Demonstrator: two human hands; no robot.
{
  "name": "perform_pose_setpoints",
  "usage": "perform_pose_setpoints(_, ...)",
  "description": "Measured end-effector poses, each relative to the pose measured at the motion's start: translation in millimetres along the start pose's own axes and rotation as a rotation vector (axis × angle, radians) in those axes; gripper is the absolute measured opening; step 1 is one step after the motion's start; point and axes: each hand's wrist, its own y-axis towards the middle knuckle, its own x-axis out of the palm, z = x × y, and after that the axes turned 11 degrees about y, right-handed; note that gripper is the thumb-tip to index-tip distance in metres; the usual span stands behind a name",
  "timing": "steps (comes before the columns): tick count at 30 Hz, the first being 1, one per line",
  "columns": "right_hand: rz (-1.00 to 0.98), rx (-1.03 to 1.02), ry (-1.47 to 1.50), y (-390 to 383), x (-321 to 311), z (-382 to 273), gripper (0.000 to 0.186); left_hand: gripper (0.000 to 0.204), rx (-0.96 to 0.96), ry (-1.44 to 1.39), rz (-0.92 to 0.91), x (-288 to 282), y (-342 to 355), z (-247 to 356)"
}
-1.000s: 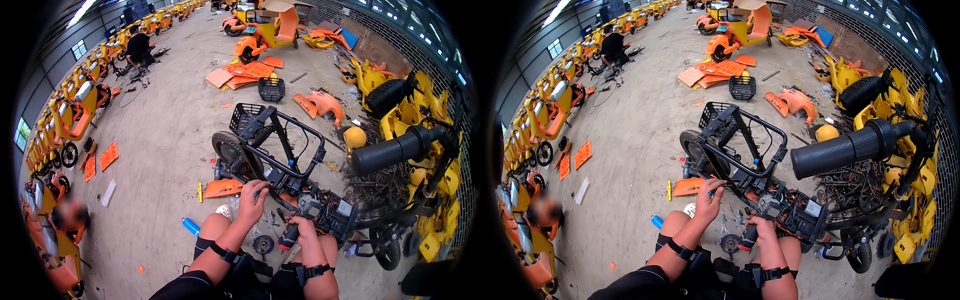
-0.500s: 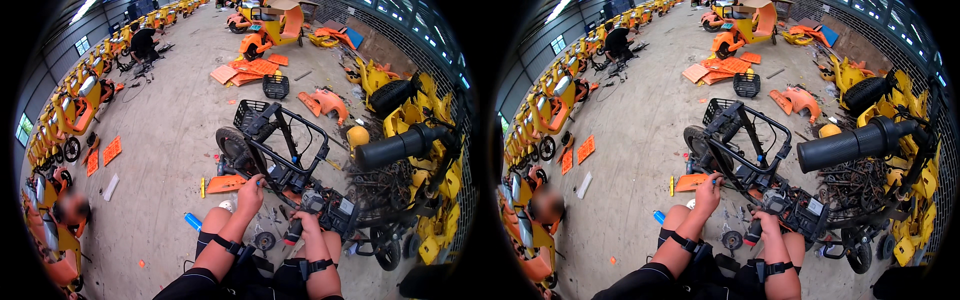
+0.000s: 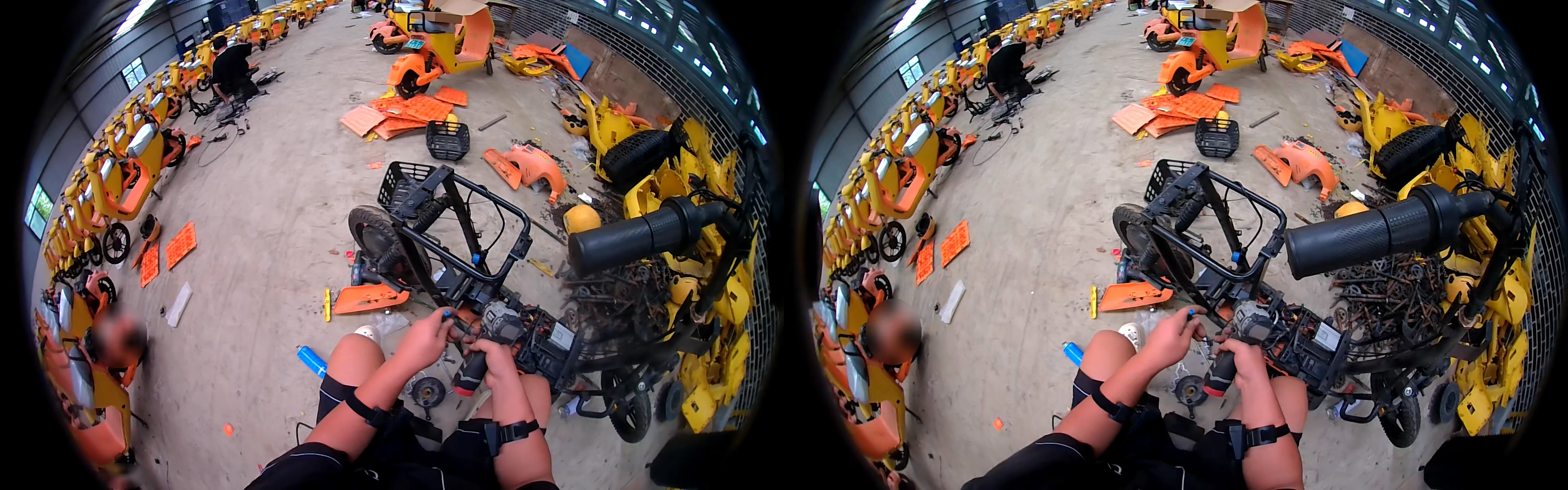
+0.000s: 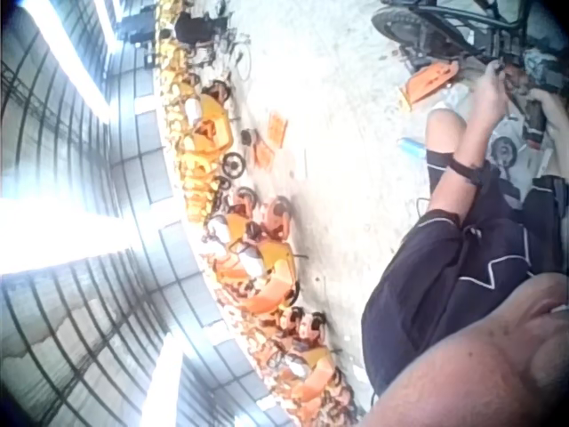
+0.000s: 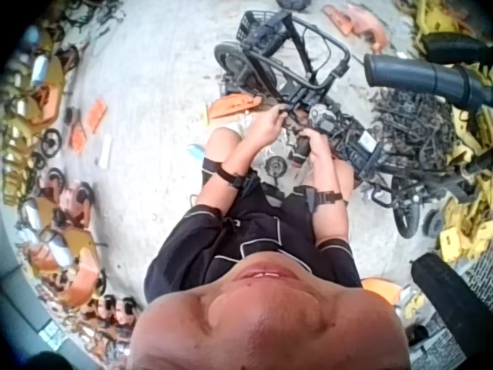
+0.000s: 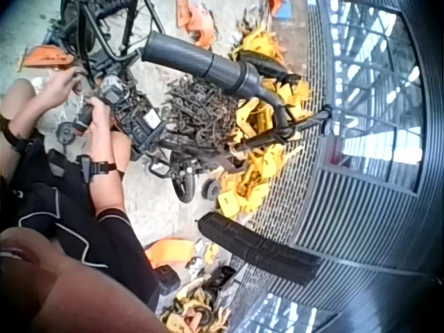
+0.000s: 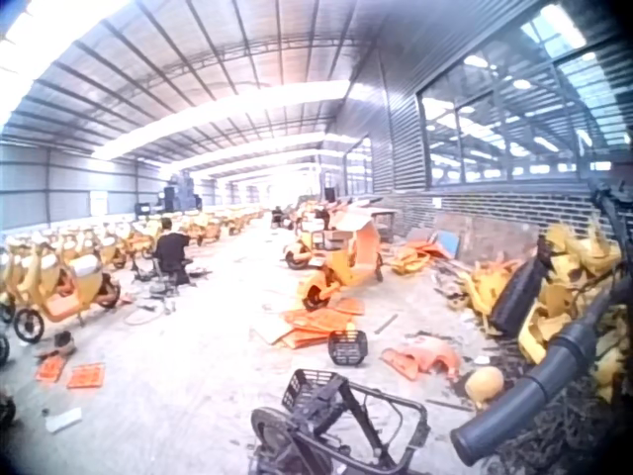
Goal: The person works on the wires and screws of an electric scooter frame using a power drill and their hands. They move wires aside and use the drill on the internal components.
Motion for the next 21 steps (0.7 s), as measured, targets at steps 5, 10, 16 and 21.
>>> perform_pose_setpoints(5,-0.015,0.058,0.010,8,4,0,0.038,0.019,-0.007,0.116,0.004,7,-6,-5)
perform_pose_setpoints(10,-0.027,0.043,-0.008,9,7,1,0.041,0.019,-0.089,-0.012,-0.003,9,3,-25)
perform_pose_setpoints(16,-0.022,0.079,-0.025,11,5,4,0.042,0.022,-0.081,0.006,0.051,13,10,-31)
perform_pose_setpoints(21,-0.020,0.062,-0.026,6,5,5,0.041,0.023,-0.090,-0.062,0.063,17,9,-27)
